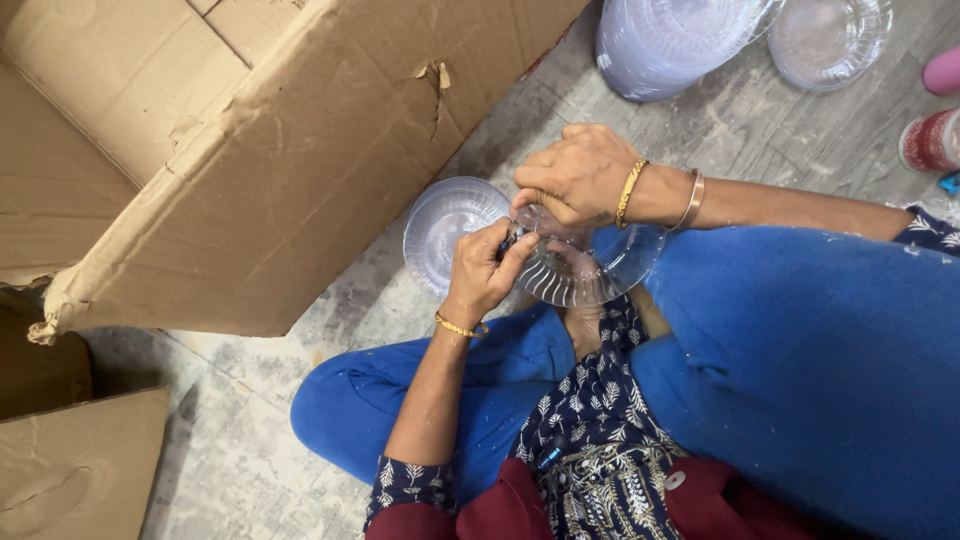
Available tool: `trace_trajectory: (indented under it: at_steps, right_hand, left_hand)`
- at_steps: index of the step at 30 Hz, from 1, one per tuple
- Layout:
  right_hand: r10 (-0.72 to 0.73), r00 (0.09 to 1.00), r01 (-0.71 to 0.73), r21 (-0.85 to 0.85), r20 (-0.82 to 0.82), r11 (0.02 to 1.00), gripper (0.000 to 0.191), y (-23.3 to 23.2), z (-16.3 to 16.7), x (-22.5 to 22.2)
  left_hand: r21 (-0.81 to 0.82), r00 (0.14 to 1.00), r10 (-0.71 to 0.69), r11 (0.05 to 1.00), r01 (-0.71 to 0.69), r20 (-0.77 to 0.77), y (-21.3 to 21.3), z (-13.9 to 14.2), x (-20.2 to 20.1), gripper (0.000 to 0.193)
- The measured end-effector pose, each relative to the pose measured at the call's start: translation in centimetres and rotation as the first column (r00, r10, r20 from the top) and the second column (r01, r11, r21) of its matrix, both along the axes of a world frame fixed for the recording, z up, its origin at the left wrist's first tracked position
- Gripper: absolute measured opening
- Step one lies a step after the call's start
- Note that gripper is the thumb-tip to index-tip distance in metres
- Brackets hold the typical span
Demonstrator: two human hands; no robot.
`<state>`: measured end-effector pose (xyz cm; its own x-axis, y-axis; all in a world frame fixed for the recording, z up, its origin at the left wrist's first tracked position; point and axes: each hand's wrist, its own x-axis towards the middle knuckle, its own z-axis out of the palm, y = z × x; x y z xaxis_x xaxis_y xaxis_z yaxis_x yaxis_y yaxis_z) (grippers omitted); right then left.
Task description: The person sits on the floor and uses a blue marker to write on the surface of clear plastic plates. They handle the plates one at a time, mark them, and place them into a stack nearby.
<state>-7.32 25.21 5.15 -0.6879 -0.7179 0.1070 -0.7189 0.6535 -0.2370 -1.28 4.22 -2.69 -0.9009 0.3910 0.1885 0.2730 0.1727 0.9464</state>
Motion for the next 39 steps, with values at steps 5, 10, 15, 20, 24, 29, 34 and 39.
trace_trajectory:
  at_steps: [5, 10, 15, 20, 24, 29, 34, 39]
  right_hand:
    - [-0.018, 0.999, 0.018, 0.012, 0.028, 1.000, 0.036, -0.2, 0.2, 0.0]
    - [-0.032, 0.999, 0.033, -0.005, 0.024, 0.999, 0.034, -0.5, 0.2, -0.2]
    - [-0.050, 0.998, 0.051, -0.046, 0.034, 0.998, 0.031, -0.5, 0.4, -0.2]
    - [-0.068, 0.998, 0.068, -0.046, 0.010, 0.997, 0.029, -0.6, 0.7, -0.2]
    - [-0.086, 0.996, 0.086, -0.025, 0.009, 0.996, 0.032, -0.5, 0.8, -0.2]
    - [-0.091, 0.996, 0.091, -0.036, 0.005, 0.995, 0.034, -0.6, 0.9, -0.1]
    - [-0.120, 0.991, 0.120, -0.001, 0.052, 0.993, 0.038, -0.7, 0.9, -0.3]
    - [-0.122, 0.992, 0.123, -0.047, 0.031, 0.991, 0.037, -0.6, 1.0, -0.2]
  left_hand:
    - [0.027, 1.000, -0.017, 0.999, 0.017, -0.012, -0.1, -0.5, 0.0, 0.029]
    - [0.016, 0.991, -0.037, 0.999, 0.039, -0.127, -0.2, -1.0, 0.0, 0.032]
    - [-0.019, 0.987, 0.064, 0.998, -0.067, -0.145, 0.0, -0.4, 0.3, 0.041]
    - [-0.109, 0.988, 0.107, 0.987, -0.119, -0.108, 0.1, 0.3, 0.1, 0.046]
    - [-0.118, 0.990, 0.102, 0.987, -0.114, -0.100, 0.1, 0.4, 0.1, 0.044]
    - [-0.112, 0.990, 0.117, 0.986, -0.125, -0.074, 0.2, 0.3, 0.4, 0.036]
    - [-0.074, 0.991, 0.085, 0.993, -0.093, -0.101, 0.2, 0.2, 0.4, 0.028]
    - [-0.085, 0.986, 0.096, 0.991, -0.108, -0.138, 0.2, 0.8, 0.4, 0.033]
